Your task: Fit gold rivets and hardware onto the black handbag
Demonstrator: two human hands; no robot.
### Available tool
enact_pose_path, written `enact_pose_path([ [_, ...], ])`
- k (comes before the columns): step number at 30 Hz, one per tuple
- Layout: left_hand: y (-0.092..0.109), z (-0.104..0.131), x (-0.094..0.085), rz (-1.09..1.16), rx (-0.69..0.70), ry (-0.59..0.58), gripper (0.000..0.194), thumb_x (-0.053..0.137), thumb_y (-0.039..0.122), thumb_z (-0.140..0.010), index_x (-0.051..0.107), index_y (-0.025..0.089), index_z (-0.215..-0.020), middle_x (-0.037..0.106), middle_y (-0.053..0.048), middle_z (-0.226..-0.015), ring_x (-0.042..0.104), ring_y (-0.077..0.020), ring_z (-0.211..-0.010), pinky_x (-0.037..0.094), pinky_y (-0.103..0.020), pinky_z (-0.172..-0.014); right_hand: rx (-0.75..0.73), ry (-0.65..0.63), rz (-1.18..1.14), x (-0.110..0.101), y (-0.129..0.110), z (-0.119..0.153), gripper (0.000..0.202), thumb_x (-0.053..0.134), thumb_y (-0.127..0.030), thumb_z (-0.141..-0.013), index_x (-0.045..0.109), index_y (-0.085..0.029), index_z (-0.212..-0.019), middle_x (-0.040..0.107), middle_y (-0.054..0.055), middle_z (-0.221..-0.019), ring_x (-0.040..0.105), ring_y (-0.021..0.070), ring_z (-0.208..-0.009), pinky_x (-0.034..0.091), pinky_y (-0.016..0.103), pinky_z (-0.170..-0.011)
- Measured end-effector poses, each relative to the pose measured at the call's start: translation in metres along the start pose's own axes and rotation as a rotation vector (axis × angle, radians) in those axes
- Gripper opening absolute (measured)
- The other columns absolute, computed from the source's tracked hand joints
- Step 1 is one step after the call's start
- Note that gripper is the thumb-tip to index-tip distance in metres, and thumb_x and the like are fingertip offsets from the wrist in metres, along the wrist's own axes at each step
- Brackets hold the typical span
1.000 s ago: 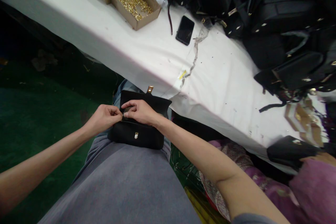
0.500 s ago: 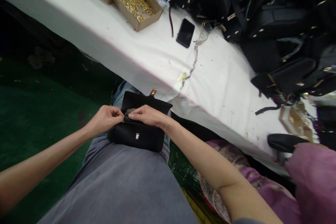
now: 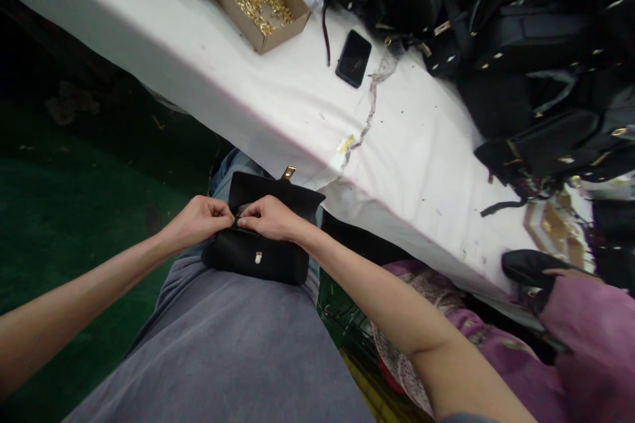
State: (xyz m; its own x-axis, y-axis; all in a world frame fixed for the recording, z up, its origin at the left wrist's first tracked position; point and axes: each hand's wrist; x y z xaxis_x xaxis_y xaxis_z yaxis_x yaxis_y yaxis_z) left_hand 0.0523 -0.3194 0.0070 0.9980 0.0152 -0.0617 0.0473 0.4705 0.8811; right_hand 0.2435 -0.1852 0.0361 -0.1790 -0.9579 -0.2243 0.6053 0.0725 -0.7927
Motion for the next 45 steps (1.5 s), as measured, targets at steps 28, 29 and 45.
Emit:
enact_pose_path([
  [28, 0.002, -0.006, -0.029, 0.029, -0.056, -0.256, 0.018, 0.075, 0.033, -0.085, 0.084, 0.018, -0.088, 0.076, -0.006, -0.077, 0.065, -0.0191, -0.067, 0.045, -0.027, -0.059, -0.096, -0.046, 0.244, 0.002, -0.021, -0.008, 0.020, 0.061, -0.020, -0.099, 0.076, -0.016, -0.086, 0.060, -0.003, -0.070, 0.049, 0.0131, -0.067, 0.032, 0.028, -0.064],
  [29, 0.003, -0.007, -0.028, 0.011, -0.062, -0.249, 0.017, 0.076, 0.032, -0.083, 0.084, 0.018, -0.087, 0.076, -0.006, -0.076, 0.065, -0.0197, -0.067, 0.045, -0.028, -0.058, -0.094, -0.045, 0.249, 0.002, -0.020, -0.009, 0.020, 0.062, -0.020, -0.099, 0.076, -0.016, -0.087, 0.061, -0.003, -0.070, 0.050, 0.0133, -0.067, 0.032, 0.029, -0.064],
  [45, 0.009, -0.017, -0.018, -0.247, -0.059, -0.133, 0.013, 0.071, 0.028, -0.070, 0.080, 0.019, -0.066, 0.064, -0.002, -0.052, 0.053, -0.0174, -0.047, 0.030, -0.028, -0.043, -0.116, -0.024, 0.267, 0.003, -0.015, -0.007, 0.011, 0.065, -0.020, -0.089, 0.069, -0.017, -0.079, 0.054, -0.005, -0.069, 0.047, 0.0131, -0.066, 0.031, 0.028, -0.063],
])
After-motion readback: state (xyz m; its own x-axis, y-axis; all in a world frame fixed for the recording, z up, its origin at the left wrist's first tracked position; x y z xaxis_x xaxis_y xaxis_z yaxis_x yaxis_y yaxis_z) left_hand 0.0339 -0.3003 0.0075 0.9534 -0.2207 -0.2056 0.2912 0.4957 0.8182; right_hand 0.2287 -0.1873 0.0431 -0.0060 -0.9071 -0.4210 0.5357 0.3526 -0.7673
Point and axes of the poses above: each hand's wrist, its own z-axis away from the middle knuckle, its own x-axis out of the palm, y = z × x
